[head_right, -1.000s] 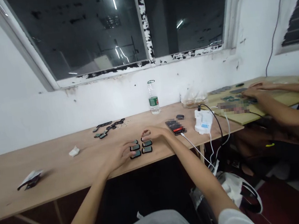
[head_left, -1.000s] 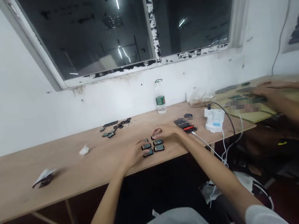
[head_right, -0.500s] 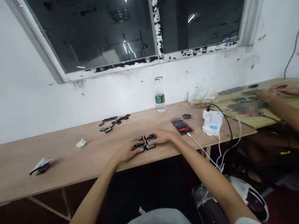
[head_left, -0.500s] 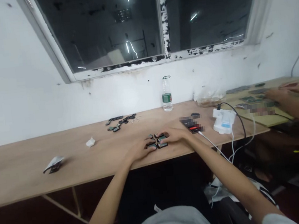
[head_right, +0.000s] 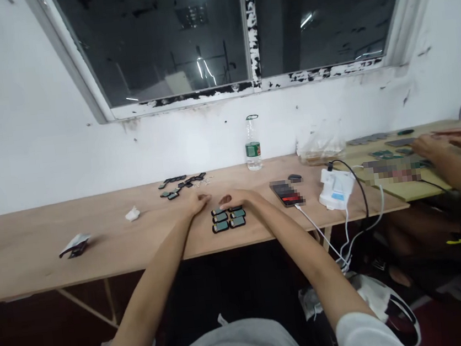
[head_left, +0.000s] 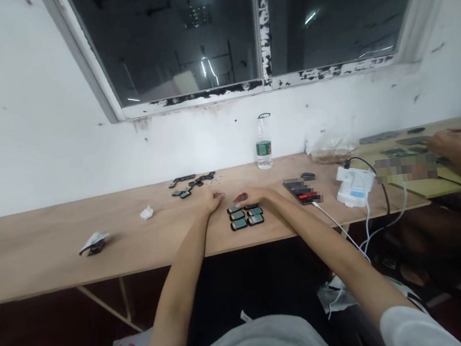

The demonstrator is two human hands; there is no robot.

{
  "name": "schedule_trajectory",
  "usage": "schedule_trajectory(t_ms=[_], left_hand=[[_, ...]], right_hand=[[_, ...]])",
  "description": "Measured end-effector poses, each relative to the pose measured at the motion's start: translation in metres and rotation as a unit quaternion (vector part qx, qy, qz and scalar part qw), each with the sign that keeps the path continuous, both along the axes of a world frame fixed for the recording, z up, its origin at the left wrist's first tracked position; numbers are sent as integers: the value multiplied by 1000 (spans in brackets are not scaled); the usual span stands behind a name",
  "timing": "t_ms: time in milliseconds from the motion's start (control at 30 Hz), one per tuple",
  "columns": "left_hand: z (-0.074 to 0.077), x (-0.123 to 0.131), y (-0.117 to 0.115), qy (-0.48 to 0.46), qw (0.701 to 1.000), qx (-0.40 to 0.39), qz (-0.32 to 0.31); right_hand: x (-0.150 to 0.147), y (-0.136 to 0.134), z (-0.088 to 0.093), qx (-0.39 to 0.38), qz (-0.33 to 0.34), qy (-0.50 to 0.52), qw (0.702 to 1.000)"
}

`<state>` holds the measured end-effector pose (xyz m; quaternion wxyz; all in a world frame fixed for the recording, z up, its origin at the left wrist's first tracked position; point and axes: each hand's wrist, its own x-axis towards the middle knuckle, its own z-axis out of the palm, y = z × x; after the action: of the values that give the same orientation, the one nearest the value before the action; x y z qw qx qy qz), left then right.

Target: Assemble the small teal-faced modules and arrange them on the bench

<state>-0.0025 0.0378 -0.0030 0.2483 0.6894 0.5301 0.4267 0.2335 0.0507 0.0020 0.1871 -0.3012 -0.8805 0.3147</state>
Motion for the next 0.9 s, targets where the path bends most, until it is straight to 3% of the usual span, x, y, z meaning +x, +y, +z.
schedule_trajectory(t_ms=[100,367,500,633,900], left_hand=[[-9,-3,-1,-5,1000,12,-3],[-9,-7,-9,84,988,18,-127],[-10,-5,-10,106,984,27,-138],[-10,-5,-13,131,982,46,-130],[-10,2,-15,44,981,57,-178]], right_hand=[[-2,4,-8,-11,22,-5,1000],[-2,8,-16,-15,-11,58,998],[-8,5,-14,-13,16,32,999],[-9,7,-17,14,-21,87,996],[-12,9,-23,2,-83,239,967]])
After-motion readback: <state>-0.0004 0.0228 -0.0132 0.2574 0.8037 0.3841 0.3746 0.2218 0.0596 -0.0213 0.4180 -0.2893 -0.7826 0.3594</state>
